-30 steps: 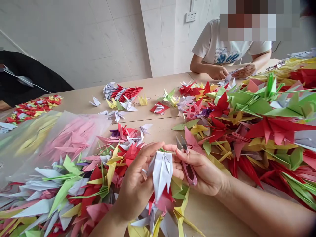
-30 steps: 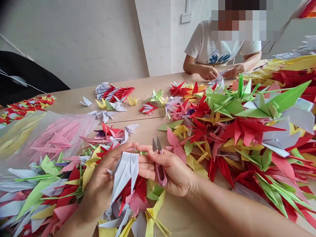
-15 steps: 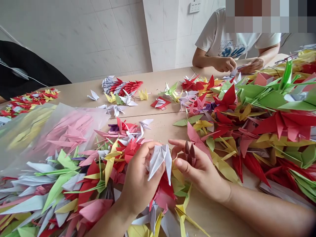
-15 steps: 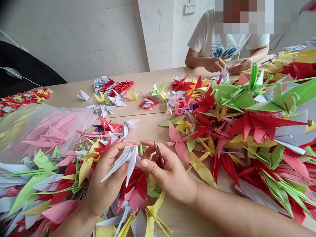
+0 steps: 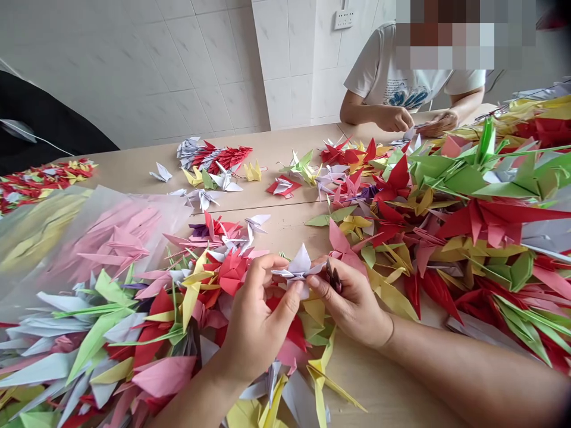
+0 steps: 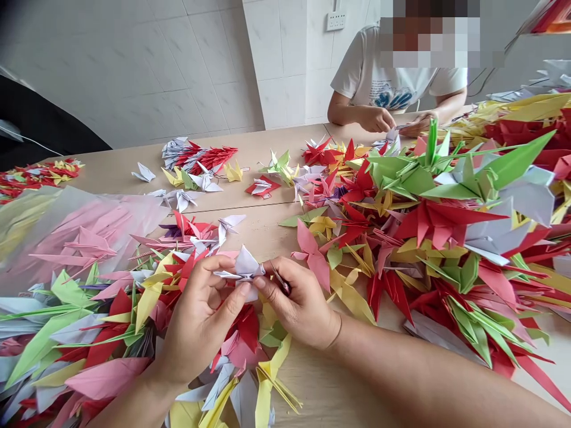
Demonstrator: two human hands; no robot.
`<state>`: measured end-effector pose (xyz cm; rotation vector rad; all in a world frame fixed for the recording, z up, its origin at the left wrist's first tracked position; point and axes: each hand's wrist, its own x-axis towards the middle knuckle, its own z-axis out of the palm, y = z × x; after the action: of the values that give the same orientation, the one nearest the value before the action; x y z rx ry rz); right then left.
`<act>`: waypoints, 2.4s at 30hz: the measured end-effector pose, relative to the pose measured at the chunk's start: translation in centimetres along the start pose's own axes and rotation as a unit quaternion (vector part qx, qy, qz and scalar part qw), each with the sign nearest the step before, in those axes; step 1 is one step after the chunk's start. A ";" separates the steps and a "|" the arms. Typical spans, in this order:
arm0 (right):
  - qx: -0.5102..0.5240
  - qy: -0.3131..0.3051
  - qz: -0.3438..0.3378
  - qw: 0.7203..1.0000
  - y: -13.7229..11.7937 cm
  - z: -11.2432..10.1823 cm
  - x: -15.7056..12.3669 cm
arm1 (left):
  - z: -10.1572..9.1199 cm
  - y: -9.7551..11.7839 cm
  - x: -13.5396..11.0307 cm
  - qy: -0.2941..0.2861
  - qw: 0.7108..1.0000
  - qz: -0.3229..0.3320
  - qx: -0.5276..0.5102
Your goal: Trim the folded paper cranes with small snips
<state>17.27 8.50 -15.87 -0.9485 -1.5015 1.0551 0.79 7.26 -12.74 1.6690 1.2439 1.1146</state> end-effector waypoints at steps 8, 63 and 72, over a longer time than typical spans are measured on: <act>-0.003 0.008 0.006 1.000 -0.2 0.0 0.5 | 0.1 -1.1 -0.3 0.018 0.996 0.085 0.024; -0.044 -0.054 -0.006 0.998 -0.5 0.6 -0.1 | -0.8 -0.1 -0.4 0.002 0.999 -0.002 0.045; -0.012 -0.063 0.032 0.997 -4.1 -1.5 1.4 | -3.8 3.5 1.7 -0.033 0.994 -0.075 -0.075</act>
<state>18.35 8.82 -11.38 -0.9669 -1.5982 1.1635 -1.44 8.35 -7.94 1.4635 1.1930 1.0280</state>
